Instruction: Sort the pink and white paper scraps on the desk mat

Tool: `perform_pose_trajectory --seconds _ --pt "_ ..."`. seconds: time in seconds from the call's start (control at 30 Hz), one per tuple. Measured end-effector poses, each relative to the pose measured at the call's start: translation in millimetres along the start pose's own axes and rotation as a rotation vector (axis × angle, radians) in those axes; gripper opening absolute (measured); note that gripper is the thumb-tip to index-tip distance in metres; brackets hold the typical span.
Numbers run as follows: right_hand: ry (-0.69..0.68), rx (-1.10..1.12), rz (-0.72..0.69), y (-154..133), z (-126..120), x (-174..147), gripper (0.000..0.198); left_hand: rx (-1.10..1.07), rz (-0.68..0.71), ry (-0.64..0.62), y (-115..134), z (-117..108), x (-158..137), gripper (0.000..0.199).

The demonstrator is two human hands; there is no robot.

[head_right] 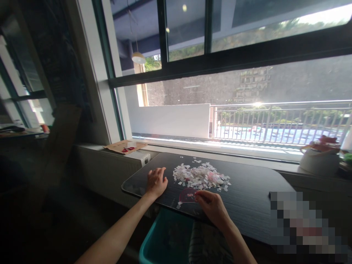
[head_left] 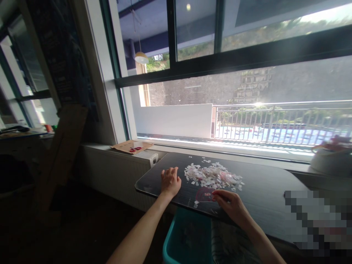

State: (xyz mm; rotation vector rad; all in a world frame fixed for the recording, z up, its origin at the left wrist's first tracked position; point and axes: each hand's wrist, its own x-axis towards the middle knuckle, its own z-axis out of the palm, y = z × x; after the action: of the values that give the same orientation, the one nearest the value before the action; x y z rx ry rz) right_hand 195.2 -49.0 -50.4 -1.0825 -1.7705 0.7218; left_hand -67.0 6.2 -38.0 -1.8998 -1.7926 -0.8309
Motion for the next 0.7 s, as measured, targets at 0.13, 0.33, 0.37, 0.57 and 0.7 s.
perform_pose_trajectory --seconds 0.13,0.33,0.37,0.57,0.7 --pt "-0.02 -0.016 -0.012 0.2 0.3 0.2 0.032 -0.004 -0.004 -0.001 -0.3 0.5 -0.1 0.038" --pt "-0.026 -0.071 -0.041 -4.0 -0.2 0.4 0.031 -0.001 0.003 0.008 -1.3 1.8 0.0 0.038" --pt "-0.044 -0.06 -0.043 -5.6 -0.5 -0.2 0.031 -0.001 0.006 0.01 -1.2 1.8 0.0 0.038" --pt "-0.052 0.034 0.0 -3.0 1.0 -0.1 0.035 0.0 -0.01 -0.003 -0.1 0.7 -0.1 0.038" --pt "0.026 0.002 0.056 1.7 1.8 2.4 0.038 0.003 -0.009 -0.009 -0.1 0.2 -0.1 0.038"
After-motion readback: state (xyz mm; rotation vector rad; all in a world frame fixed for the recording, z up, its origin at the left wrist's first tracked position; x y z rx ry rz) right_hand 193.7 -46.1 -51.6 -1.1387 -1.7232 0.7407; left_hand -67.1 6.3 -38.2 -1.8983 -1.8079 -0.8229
